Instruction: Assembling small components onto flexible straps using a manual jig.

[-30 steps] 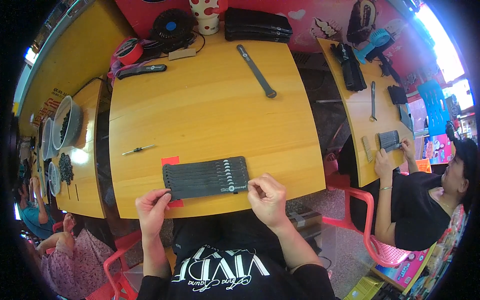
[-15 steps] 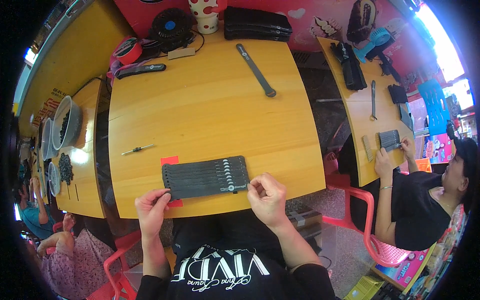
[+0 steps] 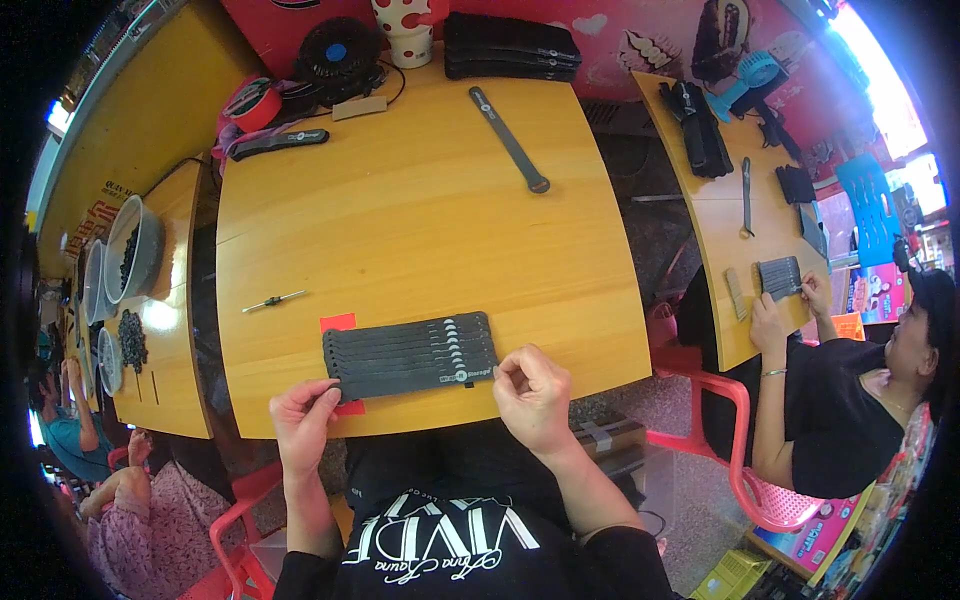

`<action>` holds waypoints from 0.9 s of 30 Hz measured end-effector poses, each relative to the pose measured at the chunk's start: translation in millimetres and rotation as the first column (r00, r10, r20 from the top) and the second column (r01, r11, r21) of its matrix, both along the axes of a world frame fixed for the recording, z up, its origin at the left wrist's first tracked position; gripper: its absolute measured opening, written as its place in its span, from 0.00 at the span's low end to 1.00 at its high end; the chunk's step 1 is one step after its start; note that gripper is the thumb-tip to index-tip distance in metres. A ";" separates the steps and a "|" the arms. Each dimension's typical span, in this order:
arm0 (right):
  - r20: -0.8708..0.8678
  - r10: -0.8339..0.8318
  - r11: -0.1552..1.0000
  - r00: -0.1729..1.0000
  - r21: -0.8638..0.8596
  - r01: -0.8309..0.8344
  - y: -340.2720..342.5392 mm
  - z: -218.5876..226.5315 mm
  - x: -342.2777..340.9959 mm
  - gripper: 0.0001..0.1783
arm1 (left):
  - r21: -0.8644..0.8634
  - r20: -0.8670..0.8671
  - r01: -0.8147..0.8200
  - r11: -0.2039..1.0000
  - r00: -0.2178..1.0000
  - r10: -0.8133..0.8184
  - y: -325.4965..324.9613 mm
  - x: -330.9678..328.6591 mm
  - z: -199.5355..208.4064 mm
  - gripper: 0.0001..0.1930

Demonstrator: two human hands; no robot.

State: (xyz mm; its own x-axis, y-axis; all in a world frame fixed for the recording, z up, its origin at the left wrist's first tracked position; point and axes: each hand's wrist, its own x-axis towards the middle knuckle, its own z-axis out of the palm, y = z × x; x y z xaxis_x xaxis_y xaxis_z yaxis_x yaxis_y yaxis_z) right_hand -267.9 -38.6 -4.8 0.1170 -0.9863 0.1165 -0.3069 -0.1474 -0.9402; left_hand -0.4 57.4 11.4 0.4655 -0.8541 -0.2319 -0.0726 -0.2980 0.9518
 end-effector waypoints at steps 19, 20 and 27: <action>-0.049 -0.026 1.000 0.998 -0.011 0.025 -1.9 3.7 3.1 0.10 | 0.008 -0.021 -0.007 1.000 1.000 0.007 -0.7 -1.4 1.6 0.06; -0.056 -0.025 1.000 0.998 -0.011 0.024 -2.0 4.9 3.5 0.10 | 0.008 -0.020 -0.007 1.000 1.000 0.007 -0.4 -0.8 1.1 0.06; -0.073 -0.027 1.000 0.997 0.000 0.027 -2.7 7.5 5.3 0.10 | -0.018 -0.015 0.005 1.000 1.000 -0.005 -0.4 0.0 0.4 0.06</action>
State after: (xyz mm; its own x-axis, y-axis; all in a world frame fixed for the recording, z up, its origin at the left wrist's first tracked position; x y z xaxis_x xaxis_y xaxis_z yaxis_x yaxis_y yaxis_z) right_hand -262.6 -41.3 2.7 0.0989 -0.9893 0.1072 -0.3789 -0.1371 -0.9153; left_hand -0.4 57.0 11.8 0.4576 -0.8606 -0.2235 -0.0600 -0.2806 0.9579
